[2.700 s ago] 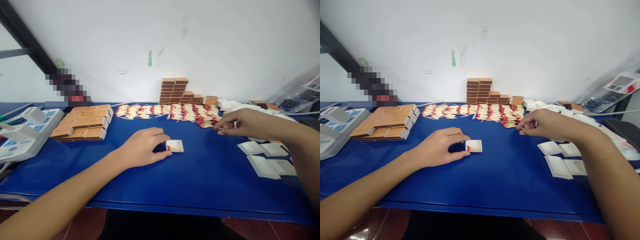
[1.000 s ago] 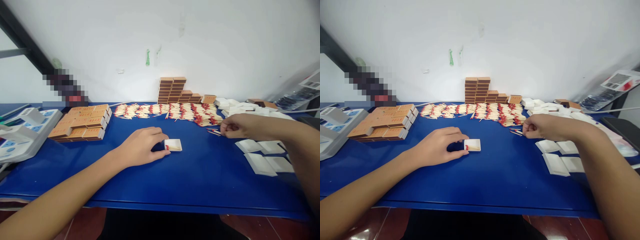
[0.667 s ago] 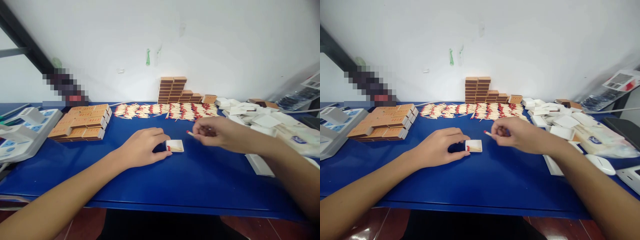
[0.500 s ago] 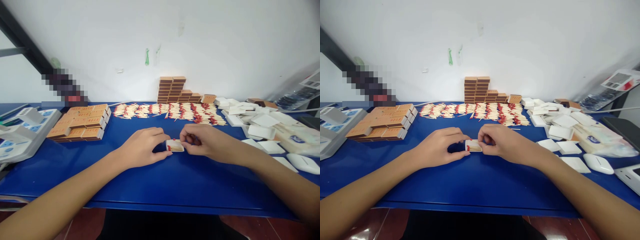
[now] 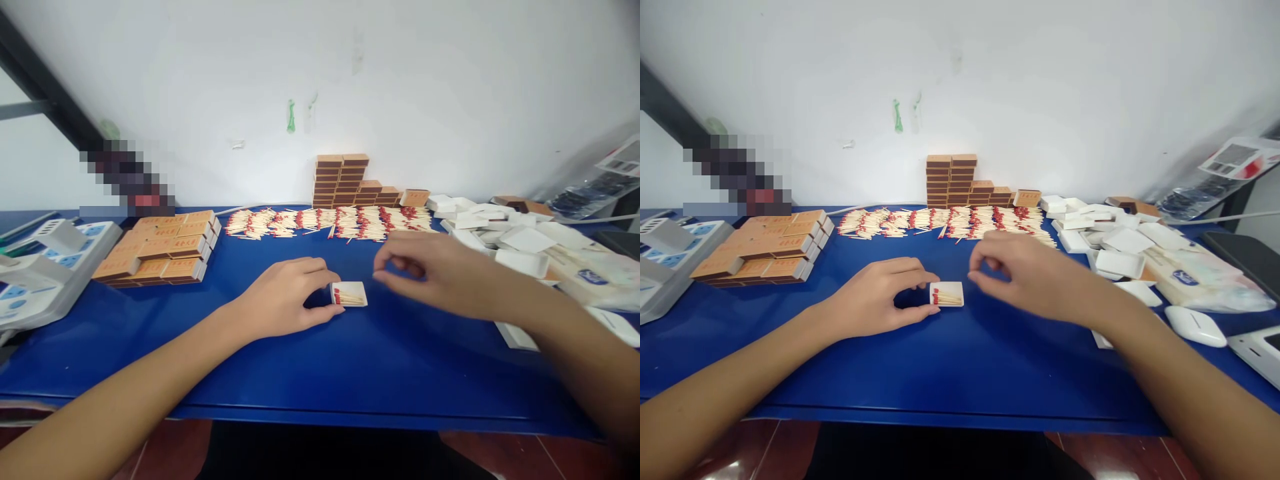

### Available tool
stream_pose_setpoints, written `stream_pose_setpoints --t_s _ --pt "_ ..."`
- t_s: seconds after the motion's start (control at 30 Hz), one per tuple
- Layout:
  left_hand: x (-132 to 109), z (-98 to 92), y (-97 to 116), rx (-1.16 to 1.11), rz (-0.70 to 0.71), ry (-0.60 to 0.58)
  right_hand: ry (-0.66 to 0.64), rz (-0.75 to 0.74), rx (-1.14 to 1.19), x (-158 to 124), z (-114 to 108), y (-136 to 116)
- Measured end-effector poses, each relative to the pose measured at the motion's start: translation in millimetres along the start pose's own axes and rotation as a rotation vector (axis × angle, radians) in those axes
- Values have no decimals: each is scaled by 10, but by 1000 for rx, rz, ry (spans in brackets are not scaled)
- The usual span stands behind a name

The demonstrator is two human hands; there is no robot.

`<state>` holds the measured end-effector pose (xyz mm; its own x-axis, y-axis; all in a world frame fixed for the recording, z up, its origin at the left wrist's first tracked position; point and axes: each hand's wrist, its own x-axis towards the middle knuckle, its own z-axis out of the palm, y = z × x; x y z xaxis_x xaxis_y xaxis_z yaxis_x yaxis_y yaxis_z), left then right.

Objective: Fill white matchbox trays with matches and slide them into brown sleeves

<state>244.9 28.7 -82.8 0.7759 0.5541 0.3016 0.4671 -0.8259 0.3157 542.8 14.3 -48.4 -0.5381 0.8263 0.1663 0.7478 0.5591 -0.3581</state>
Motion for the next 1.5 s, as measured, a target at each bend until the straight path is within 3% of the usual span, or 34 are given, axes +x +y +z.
stream_pose_setpoints --t_s 0.07,0.2,0.33,0.57,0.7,0.83,0.97,1.1,1.33,1.5 --pt "-10 -8 -16 -3 -13 -2 33 96 -87 -46 -162 267" --pt "-18 -14 -40 -1 -24 -6 -166 361 -168 -163 -378 829" --pt "-13 -16 -36 2 -25 -5 -264 417 -113 -204 -377 1036" --pt "-33 -60 -4 2 -41 -25 -327 411 -95 -171 -251 884" --pt "-40 -68 -4 12 -40 -27 -316 390 -41 -121 -220 669" --pt "-28 -52 -9 13 -29 -22 -223 248 39 -27 -169 347" --pt "-4 -27 6 11 -24 -11 -86 76 113 36 37 32" --pt "8 -11 25 21 -22 -5 -77 -15 72 33 261 -180" --pt "25 -19 20 -20 -44 -13 -47 -13 88 12 122 -133" --pt "44 -1 5 19 -44 -21 -110 -3 140 20 125 -87"
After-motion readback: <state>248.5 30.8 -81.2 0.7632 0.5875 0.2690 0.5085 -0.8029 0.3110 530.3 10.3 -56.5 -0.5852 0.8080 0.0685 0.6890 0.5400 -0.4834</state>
